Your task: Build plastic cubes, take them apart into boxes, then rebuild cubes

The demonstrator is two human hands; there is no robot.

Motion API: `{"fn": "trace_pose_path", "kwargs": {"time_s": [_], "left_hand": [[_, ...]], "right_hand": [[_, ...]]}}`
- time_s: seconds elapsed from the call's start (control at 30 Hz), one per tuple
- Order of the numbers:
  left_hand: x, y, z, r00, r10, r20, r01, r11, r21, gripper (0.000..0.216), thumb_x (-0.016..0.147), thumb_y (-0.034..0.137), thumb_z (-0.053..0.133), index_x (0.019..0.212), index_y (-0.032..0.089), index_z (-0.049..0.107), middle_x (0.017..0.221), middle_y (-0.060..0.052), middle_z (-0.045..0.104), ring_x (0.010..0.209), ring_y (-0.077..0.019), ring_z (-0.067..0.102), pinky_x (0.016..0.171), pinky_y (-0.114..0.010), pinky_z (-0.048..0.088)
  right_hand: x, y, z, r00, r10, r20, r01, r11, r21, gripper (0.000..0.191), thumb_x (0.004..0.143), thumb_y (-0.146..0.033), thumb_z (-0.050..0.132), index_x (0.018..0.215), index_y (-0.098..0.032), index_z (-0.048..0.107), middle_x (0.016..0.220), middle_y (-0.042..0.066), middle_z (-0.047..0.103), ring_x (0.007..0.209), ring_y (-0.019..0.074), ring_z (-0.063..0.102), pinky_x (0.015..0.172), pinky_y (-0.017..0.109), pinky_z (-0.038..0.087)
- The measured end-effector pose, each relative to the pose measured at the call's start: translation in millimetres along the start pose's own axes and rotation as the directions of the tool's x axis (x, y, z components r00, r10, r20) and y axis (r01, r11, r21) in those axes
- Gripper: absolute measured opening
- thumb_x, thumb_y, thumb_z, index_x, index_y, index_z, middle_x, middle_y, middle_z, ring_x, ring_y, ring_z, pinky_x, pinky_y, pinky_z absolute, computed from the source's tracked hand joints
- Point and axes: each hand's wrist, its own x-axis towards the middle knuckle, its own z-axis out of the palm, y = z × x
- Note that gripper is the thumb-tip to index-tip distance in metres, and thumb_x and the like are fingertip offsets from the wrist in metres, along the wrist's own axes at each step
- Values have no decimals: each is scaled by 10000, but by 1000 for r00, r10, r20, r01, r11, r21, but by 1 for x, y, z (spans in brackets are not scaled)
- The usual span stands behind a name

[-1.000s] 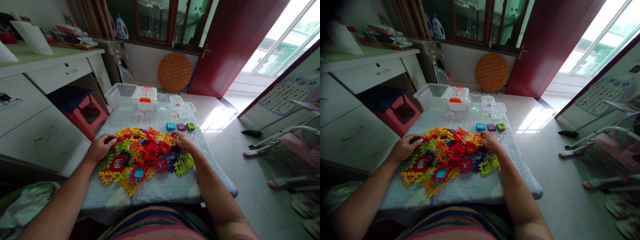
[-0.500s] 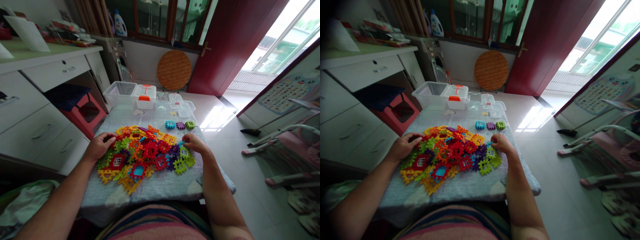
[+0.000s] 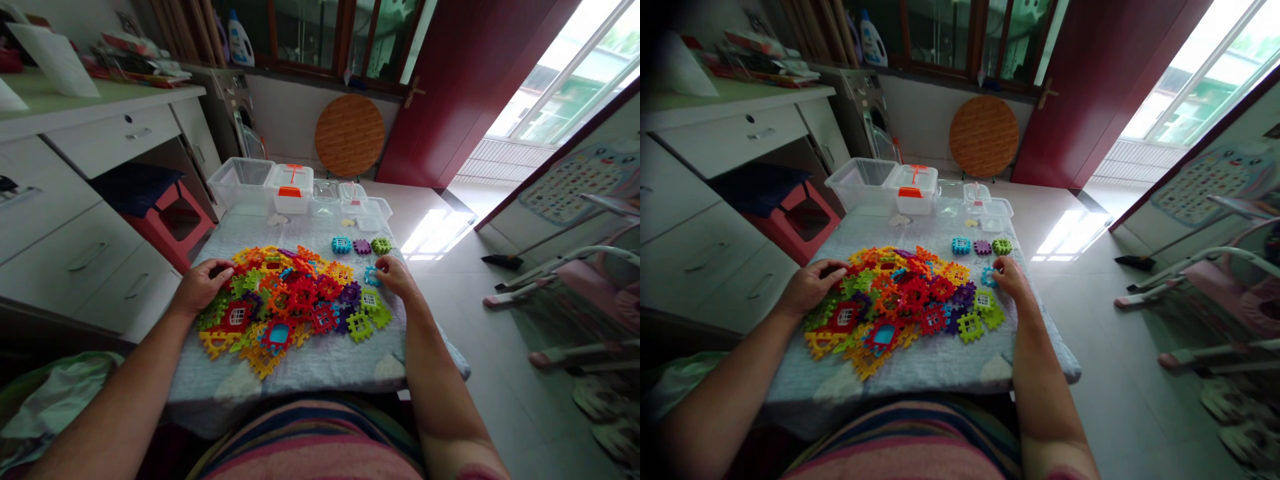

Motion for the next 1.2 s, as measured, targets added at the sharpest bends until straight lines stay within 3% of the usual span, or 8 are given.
{"fn": "trace_pose_path", "kwargs": {"time_s": [0.1,0.2,0.37,0.57,0.73,1.0,1.13,1.2], "left_hand": [[0,1,0,1000,-7,0,7,1000,3,387,765,523,602,964,210,711,940,-34,742,820,-218,677,773,-301,540],[0,3,-1,1000,-7,3,7,1000,12,392,766,525,599,967,207,712,948,-34,743,827,-216,677,783,-296,539],[0,3,-1,1000,-5,8,5,1000,29,383,776,516,591,974,211,713,948,-33,745,824,-215,677,766,-288,542],[-1,5,-2,1000,5,8,-5,1000,18,388,769,515,590,966,204,713,955,-40,748,828,-215,677,802,-292,537],[-2,10,-2,1000,-18,4,18,1000,8,396,750,508,593,960,196,717,915,-35,746,775,-203,670,792,-286,538],[-2,10,-1,1000,-10,4,10,1000,-7,393,753,507,591,953,191,713,940,-44,743,804,-211,667,810,-300,534],[-2,7,-1,1000,-5,5,5,1000,10,383,766,509,592,959,201,712,960,-43,743,822,-212,668,832,-304,526],[-2,6,-1,1000,-2,6,2,1000,18,378,773,508,589,964,205,711,966,-42,743,830,-212,669,833,-301,525]], "right_hand": [[-4,-15,-6,996,-73,-45,72,997,-37,185,696,-199,582,870,-212,642,917,24,596,771,166,560,770,330,481],[-21,-49,-15,963,-256,88,258,966,-3,183,768,-242,628,948,-215,649,961,39,595,858,187,568,832,360,481],[-70,-112,-8,724,-537,433,585,811,28,443,732,-308,787,1151,-260,654,1102,68,597,1009,233,532,969,427,429],[-95,-123,18,775,-504,382,573,815,-89,350,801,-186,708,1142,-263,693,1086,87,595,984,233,532,915,406,459],[-88,-109,15,838,-486,248,476,873,104,164,924,-216,560,963,-230,719,916,48,621,859,169,584,801,300,475],[-83,-77,12,995,-99,29,91,976,198,193,866,-277,581,1022,-207,669,725,0,625,636,152,560,660,289,469],[-87,-76,12,975,-155,-161,155,988,-10,281,826,-270,623,1098,-203,649,1009,93,621,946,254,583,876,423,477],[-92,-84,12,955,-266,-132,255,962,-94,334,809,-288,678,1133,-216,643,1128,120,572,1091,297,520,973,486,430]]}}
